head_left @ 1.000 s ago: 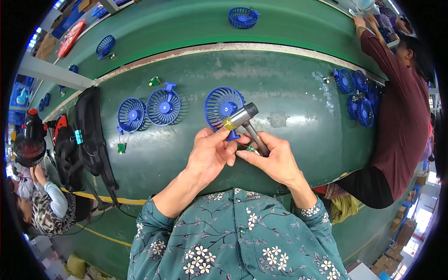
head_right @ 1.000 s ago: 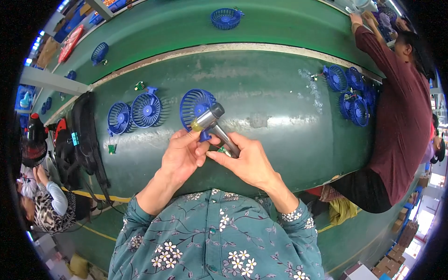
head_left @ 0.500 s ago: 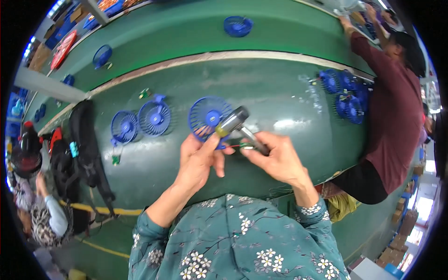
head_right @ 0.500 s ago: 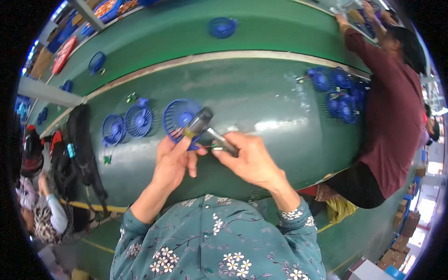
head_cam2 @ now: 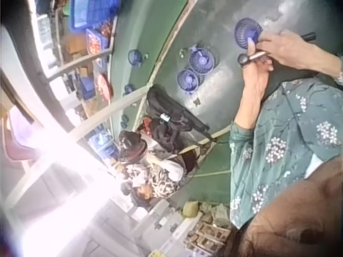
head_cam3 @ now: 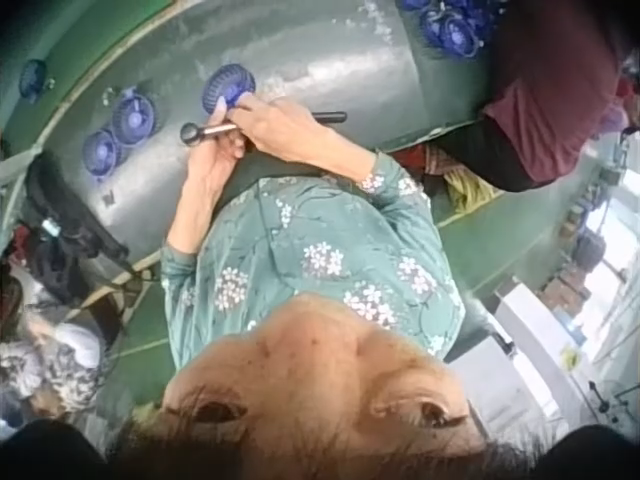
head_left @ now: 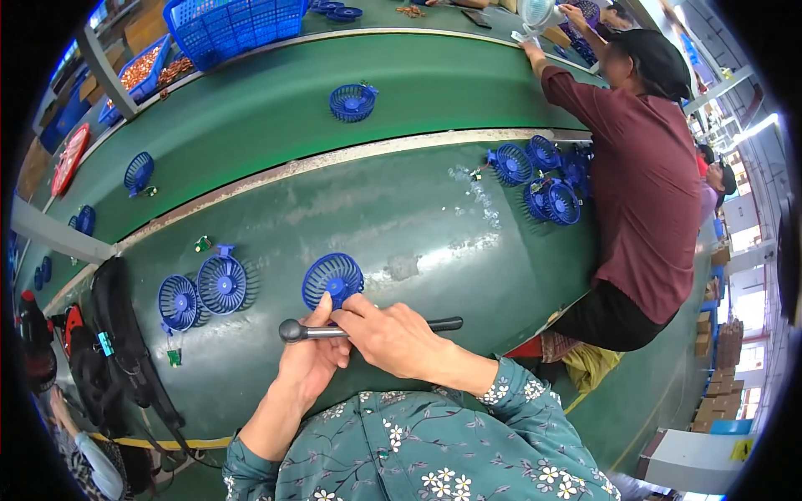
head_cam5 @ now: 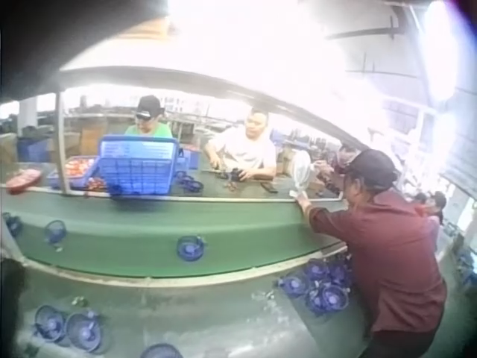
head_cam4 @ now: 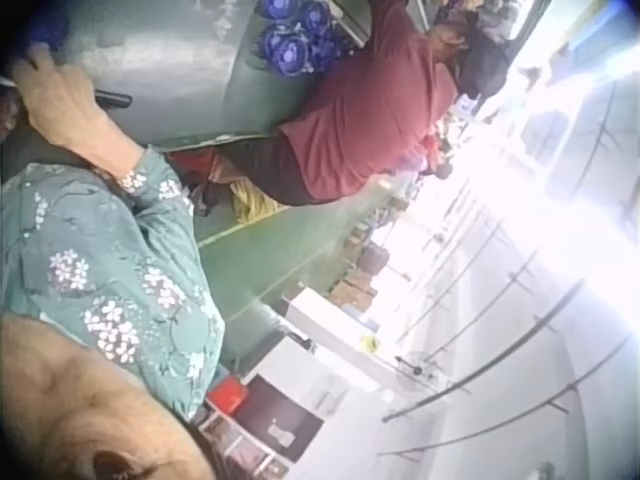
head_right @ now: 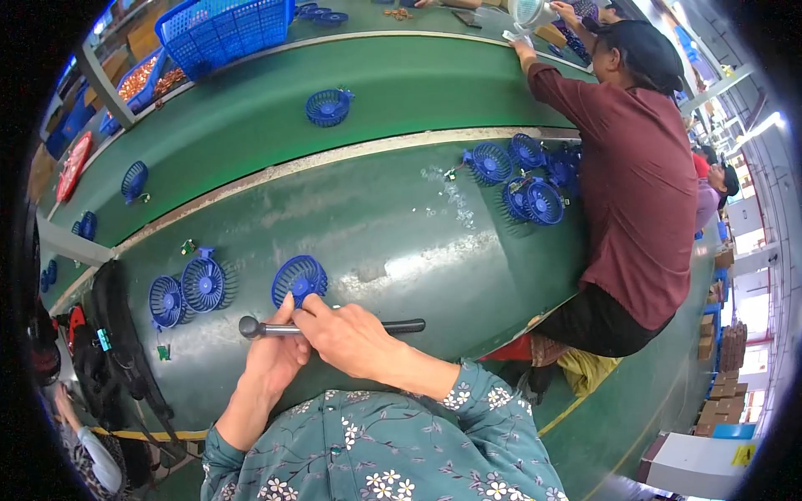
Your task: The person assembles fan casings by fitting parts together, tapping them with a small mallet, and placing the assembled casings onto a conveyor belt.
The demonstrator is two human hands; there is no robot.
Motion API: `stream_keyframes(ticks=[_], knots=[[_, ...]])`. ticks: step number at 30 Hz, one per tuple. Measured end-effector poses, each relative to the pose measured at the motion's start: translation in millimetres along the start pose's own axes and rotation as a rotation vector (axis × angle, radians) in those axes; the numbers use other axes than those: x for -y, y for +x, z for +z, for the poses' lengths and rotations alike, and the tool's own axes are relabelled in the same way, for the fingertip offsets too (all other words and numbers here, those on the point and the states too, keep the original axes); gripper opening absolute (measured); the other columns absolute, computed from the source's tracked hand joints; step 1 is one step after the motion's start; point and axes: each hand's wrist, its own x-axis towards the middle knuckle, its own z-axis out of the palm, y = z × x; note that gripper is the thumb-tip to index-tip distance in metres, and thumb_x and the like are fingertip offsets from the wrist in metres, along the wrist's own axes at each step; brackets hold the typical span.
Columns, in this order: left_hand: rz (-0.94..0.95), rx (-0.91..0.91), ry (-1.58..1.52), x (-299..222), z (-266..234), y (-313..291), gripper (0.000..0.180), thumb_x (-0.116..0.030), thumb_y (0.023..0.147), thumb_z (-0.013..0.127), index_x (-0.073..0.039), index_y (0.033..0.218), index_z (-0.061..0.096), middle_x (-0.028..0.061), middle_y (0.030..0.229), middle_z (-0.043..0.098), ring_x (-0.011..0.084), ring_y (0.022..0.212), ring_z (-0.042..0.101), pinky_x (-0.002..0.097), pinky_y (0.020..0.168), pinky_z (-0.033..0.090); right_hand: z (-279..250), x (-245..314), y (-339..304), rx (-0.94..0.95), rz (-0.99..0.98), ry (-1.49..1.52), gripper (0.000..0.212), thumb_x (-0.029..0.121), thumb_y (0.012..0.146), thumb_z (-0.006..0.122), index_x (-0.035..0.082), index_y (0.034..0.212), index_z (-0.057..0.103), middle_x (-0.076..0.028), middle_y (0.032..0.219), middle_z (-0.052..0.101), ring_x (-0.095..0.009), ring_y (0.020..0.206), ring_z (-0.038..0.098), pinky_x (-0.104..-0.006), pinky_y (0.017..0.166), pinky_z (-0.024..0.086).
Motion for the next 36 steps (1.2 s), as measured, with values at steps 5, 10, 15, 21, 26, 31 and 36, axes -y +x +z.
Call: stream_keyframes(ticks=[5, 10, 15, 21, 26, 31, 36], knots=[[0.015, 0.129, 0.012, -5.9, -8.0, -4.5, 0.039, -0.039, 0.099, 0.054, -0.002, 0.087, 0.062, 0.009, 0.066, 0.063, 0.0186, 0.05, 0.059, 0.029, 0.04, 0.047, 4.2, -11.0, 2.3, -0.147, -0.105, 0.192, 0.023, 0.003, 0.082, 0.065, 0.002, 0.104, 0.062, -0.011, 0.096, 0.058, -0.033, 0.071, 0.062, -0.0436, 0.061, 0.052], [0.18, 0.21, 0.344, -2.8, -19.5, -22.1, 0.026, -0.023, 0.101, 0.052, 0.002, 0.108, 0.053, 0.0194, 0.091, 0.069, 0.0171, 0.059, 0.062, 0.0293, 0.05, 0.053, -17.3, -22.0, 12.3, -0.212, 0.271, 0.737, 0.017, 0.013, 0.086, 0.072, -0.003, 0.087, 0.065, -0.007, 0.073, 0.061, -0.015, 0.058, 0.056, -0.0317, 0.052, 0.045], [1.161, 0.044, 1.301, 21.5, -23.2, -14.1, 0.031, -0.009, 0.079, 0.075, -0.005, 0.107, 0.061, 0.0104, 0.099, 0.064, 0.0232, 0.08, 0.062, 0.0345, 0.065, 0.051, -18.8, -45.8, 31.0, -0.142, 0.578, 1.157, 0.015, 0.015, 0.086, 0.073, 0.002, 0.082, 0.066, 0.001, 0.06, 0.056, -0.005, 0.046, 0.045, -0.0236, 0.039, 0.033], [1.442, 0.018, 1.783, 21.1, -12.2, 13.1, 0.043, -0.014, 0.072, 0.076, -0.007, 0.113, 0.064, 0.0098, 0.118, 0.058, 0.0318, 0.112, 0.052, 0.0466, 0.089, 0.041, -7.3, -72.5, 30.8, -0.114, 0.578, 0.396, 0.033, 0.024, 0.086, 0.072, -0.007, 0.076, 0.066, -0.019, 0.059, 0.061, -0.025, 0.054, 0.062, -0.0414, 0.052, 0.046], [1.451, 0.024, 1.776, 22.2, -12.9, 14.6, 0.042, -0.012, 0.071, 0.076, -0.007, 0.112, 0.066, 0.009, 0.118, 0.06, 0.0311, 0.112, 0.053, 0.0459, 0.088, 0.043, -18.8, -68.9, 6.5, -0.22, 0.392, 0.158, 0.03, 0.021, 0.087, 0.07, -0.005, 0.101, 0.067, -0.023, 0.085, 0.061, -0.037, 0.078, 0.06, -0.0419, 0.069, 0.046], [1.456, -0.001, 1.779, 23.0, -14.5, 14.0, 0.042, -0.013, 0.071, 0.077, -0.007, 0.111, 0.067, 0.0085, 0.117, 0.061, 0.0311, 0.112, 0.054, 0.045, 0.087, 0.044, -31.0, -48.0, -16.0, -0.448, 0.43, 0.405, 0.03, 0.013, 0.092, 0.064, -0.002, 0.117, 0.062, -0.012, 0.08, 0.06, -0.02, 0.069, 0.057, -0.033, 0.064, 0.046], [1.48, 0.016, 1.773, 23.6, -12.3, 14.3, 0.042, -0.013, 0.071, 0.078, -0.007, 0.111, 0.067, 0.0073, 0.116, 0.062, 0.0312, 0.112, 0.055, 0.0449, 0.087, 0.045, 1.5, -45.4, -32.2, -0.681, 0.014, 0.064, 0.025, 0.006, 0.093, 0.06, -0.001, 0.116, 0.061, -0.019, 0.081, 0.063, -0.034, 0.069, 0.063, -0.0407, 0.061, 0.05]])
